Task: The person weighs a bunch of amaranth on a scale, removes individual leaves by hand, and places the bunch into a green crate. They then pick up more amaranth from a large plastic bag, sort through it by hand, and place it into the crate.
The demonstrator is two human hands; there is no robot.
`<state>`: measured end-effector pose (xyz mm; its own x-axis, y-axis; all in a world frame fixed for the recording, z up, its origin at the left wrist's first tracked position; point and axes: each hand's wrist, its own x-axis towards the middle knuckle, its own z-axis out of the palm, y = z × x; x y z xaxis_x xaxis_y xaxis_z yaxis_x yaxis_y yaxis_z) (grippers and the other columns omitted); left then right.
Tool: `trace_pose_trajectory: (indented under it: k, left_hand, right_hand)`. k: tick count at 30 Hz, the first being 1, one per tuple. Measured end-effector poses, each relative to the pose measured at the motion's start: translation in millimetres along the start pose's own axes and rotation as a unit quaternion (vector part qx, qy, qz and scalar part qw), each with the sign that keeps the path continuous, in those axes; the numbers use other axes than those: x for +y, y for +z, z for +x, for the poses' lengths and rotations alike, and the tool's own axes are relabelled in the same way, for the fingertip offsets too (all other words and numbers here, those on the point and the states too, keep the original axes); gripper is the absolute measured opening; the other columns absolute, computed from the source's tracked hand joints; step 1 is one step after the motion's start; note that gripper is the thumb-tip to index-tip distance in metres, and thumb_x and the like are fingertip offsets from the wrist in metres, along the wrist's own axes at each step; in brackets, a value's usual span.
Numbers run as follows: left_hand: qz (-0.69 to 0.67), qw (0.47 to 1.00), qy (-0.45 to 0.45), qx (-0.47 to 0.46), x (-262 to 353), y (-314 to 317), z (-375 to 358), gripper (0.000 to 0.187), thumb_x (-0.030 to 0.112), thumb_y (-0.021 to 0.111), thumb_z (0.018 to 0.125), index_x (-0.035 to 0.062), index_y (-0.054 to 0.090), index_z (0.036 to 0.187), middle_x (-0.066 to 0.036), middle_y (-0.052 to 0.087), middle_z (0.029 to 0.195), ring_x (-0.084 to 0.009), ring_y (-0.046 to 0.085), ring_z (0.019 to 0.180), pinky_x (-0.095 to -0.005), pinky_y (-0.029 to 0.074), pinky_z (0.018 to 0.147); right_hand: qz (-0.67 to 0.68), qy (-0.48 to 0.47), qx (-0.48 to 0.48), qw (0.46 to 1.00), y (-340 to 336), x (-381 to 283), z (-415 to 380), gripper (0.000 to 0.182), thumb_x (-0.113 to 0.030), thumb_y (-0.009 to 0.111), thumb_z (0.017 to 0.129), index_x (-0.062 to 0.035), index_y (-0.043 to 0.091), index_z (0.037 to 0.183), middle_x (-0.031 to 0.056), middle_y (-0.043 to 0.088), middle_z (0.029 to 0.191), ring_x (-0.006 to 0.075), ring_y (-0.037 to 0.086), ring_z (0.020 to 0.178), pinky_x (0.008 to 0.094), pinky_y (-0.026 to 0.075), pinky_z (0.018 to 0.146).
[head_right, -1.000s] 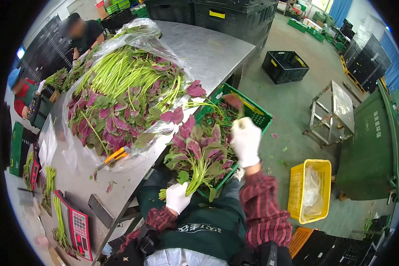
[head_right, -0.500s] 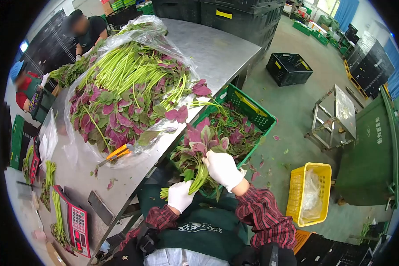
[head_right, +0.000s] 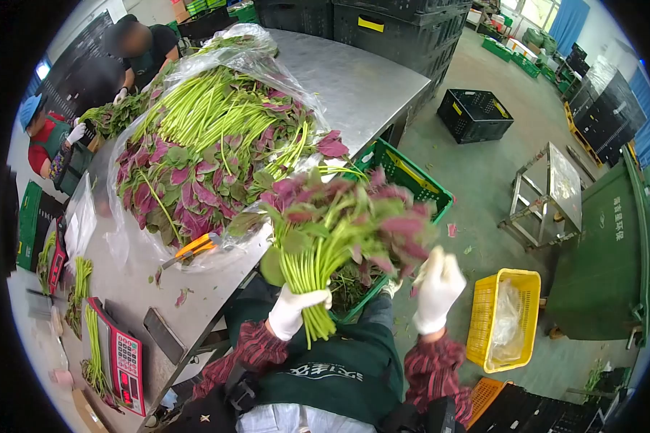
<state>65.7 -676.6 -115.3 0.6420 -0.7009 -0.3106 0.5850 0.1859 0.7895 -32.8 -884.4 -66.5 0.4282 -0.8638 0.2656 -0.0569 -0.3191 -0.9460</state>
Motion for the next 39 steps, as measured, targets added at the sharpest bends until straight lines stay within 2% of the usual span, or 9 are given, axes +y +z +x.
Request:
trace_pose_trajectory:
  k: [3,7,20,25,27,30,32,34,39]
  left_hand:
    - [-0.105,0.994,-0.036,-0.014,2,14,17,0.03,0.002,0.063,0.08,-0.0011,0.052,0.108,-0.009,0.061,0.083,-0.0198,0.061,0.076,-0.031,0.049,0.072]
    - [-0.156,0.986,-0.038,-0.047,-5,35,26,0.033,0.002,0.063,0.081,0.0018,0.049,0.111,-0.01,0.061,0.089,-0.0204,0.061,0.084,-0.0317,0.049,0.077]
    - [-0.215,0.976,-0.022,0.017,-25,51,20,0.029,-0.006,0.053,0.083,0.0024,0.048,0.111,-0.01,0.061,0.094,-0.0234,0.059,0.095,-0.0358,0.046,0.09]
    - [-0.033,0.997,0.053,-0.038,-4,74,5,0.055,-0.005,0.059,0.077,-0.0007,0.041,0.129,-0.014,0.058,0.116,-0.0225,0.055,0.109,-0.0355,0.041,0.098]
    - [0.095,0.979,0.084,-0.162,8,67,8,0.063,0.003,0.064,0.078,-0.0005,0.037,0.135,-0.011,0.056,0.122,-0.0173,0.058,0.102,-0.0309,0.045,0.09]
    - [0.075,0.977,-0.071,-0.187,2,37,34,0.055,0.034,0.057,0.091,0.0011,0.041,0.132,-0.004,0.06,0.103,-0.0052,0.055,0.072,-0.0206,0.048,0.065]
    - [-0.087,0.976,-0.165,-0.115,-37,15,46,0.044,0.04,0.047,0.095,0.0022,0.046,0.119,-0.006,0.057,0.093,-0.0159,0.059,0.075,-0.0291,0.05,0.071]
    - [-0.175,0.963,-0.198,-0.042,-68,-5,40,0.047,0.042,0.041,0.097,-0.0008,0.046,0.116,-0.013,0.057,0.097,-0.0291,0.062,0.086,-0.039,0.051,0.081]
    - [-0.267,0.921,-0.256,-0.124,-72,-1,15,0.06,0.051,0.04,0.093,-0.0009,0.044,0.124,-0.018,0.058,0.114,-0.0309,0.061,0.099,-0.0407,0.051,0.085]
  right_hand:
    - [-0.197,-0.218,-0.156,0.943,-3,11,-48,0.034,-0.025,0.075,0.073,0.0005,0.056,0.085,0.0093,0.058,0.074,0.0234,0.056,0.063,0.0356,0.045,0.055]
    - [-0.287,-0.16,-0.323,0.888,11,-10,-86,0.078,-0.039,0.083,0.056,0.0074,0.048,0.107,0.0159,0.051,0.08,0.0318,0.053,0.08,0.0396,0.043,0.069]
    - [-0.18,-0.154,-0.207,0.949,43,50,-95,0.046,-0.003,0.066,0.068,0.0053,0.05,0.11,0.0214,0.054,0.084,0.0371,0.054,0.077,0.0417,0.045,0.068]
    - [-0.075,-0.127,-0.203,0.968,30,24,-82,0.043,0.0,0.064,0.071,0.0027,0.051,0.111,0.0179,0.058,0.09,0.0314,0.058,0.08,0.0373,0.047,0.071]
    - [0.066,0.057,-0.265,0.96,20,3,-76,0.034,-0.003,0.064,0.076,0.0023,0.053,0.109,0.0113,0.061,0.094,0.0221,0.061,0.08,0.0327,0.049,0.072]
    - [0.481,0.43,-0.313,0.697,17,38,-69,0.023,-0.004,0.06,0.079,0.0034,0.056,0.101,0.0076,0.059,0.084,0.0147,0.054,0.073,0.0267,0.046,0.064]
    - [0.668,0.539,-0.248,0.449,23,63,-70,0.021,-0.005,0.053,0.084,0.0089,0.053,0.1,0.009,0.056,0.079,0.0152,0.049,0.066,0.0261,0.043,0.06]
    - [0.657,0.551,-0.185,0.479,16,61,-79,0.025,-0.004,0.052,0.082,0.0095,0.051,0.103,0.0072,0.053,0.077,0.0144,0.05,0.065,0.0254,0.043,0.059]
    - [0.677,0.545,-0.167,0.465,6,56,-94,0.026,-0.004,0.053,0.08,0.0097,0.05,0.103,0.0062,0.051,0.075,0.0123,0.049,0.061,0.0237,0.042,0.057]
